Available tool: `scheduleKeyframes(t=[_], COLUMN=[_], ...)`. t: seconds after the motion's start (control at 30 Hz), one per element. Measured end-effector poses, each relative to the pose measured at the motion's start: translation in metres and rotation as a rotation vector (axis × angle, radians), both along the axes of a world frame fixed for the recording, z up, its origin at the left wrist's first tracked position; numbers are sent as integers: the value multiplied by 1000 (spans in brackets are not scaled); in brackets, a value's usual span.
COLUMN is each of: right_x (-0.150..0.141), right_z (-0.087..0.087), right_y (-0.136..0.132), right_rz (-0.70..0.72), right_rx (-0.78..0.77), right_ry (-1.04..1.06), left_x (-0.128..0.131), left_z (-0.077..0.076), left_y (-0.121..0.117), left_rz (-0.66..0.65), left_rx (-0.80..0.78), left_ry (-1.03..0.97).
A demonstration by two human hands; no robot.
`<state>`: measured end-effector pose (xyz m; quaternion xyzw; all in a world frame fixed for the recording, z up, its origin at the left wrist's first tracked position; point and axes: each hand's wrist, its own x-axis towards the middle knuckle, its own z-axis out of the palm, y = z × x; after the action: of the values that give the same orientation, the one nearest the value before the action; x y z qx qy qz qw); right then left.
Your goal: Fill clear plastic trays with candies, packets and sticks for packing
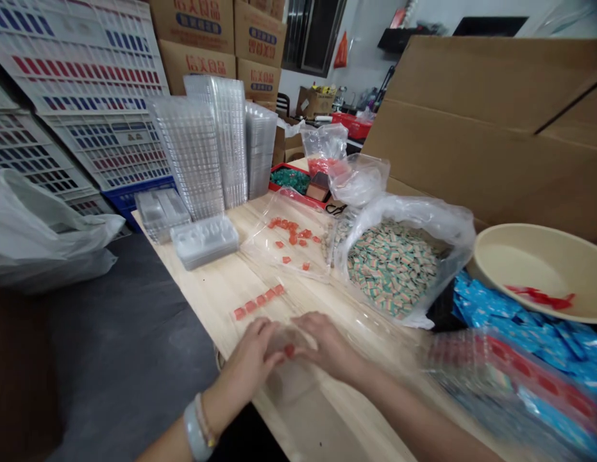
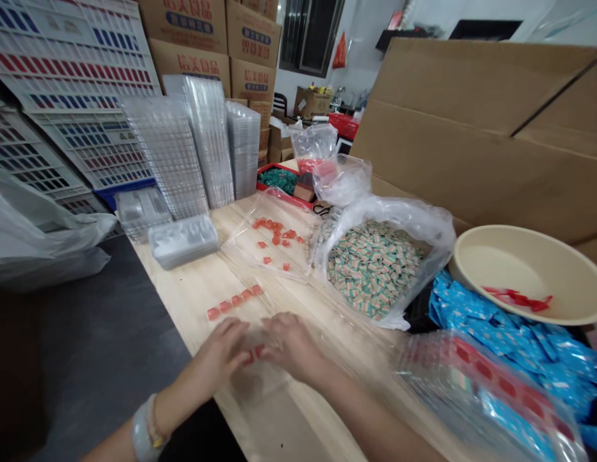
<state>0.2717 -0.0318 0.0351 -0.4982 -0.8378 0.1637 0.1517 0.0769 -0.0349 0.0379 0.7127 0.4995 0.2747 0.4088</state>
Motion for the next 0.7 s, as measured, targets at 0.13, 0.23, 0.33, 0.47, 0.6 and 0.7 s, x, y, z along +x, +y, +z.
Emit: scheduleKeyframes(t=[0.13,0.23,0.33,0.47,0.6,0.7], right_x=[19,20,18,23,26,24], right_z=[-1,-11,-22,-29,-20,-8], right_y=[66,117,142,139,122,104], right_rz=[-276,-422,-440,-424,-398,-342], right_rx=[69,35,3,-15,-191,-350], right_ry=[82,75,91,159,594,888], left_x=[14,43,62,65,69,75], left_z=[17,15,1,-10,-2,8], left_y=[83,146,181,181,152,123], left_rz=[7,39,52,56,138,147], left_rx=[263,244,192,190,-10,-454], left_ry=[164,301,339,296,-139,-729])
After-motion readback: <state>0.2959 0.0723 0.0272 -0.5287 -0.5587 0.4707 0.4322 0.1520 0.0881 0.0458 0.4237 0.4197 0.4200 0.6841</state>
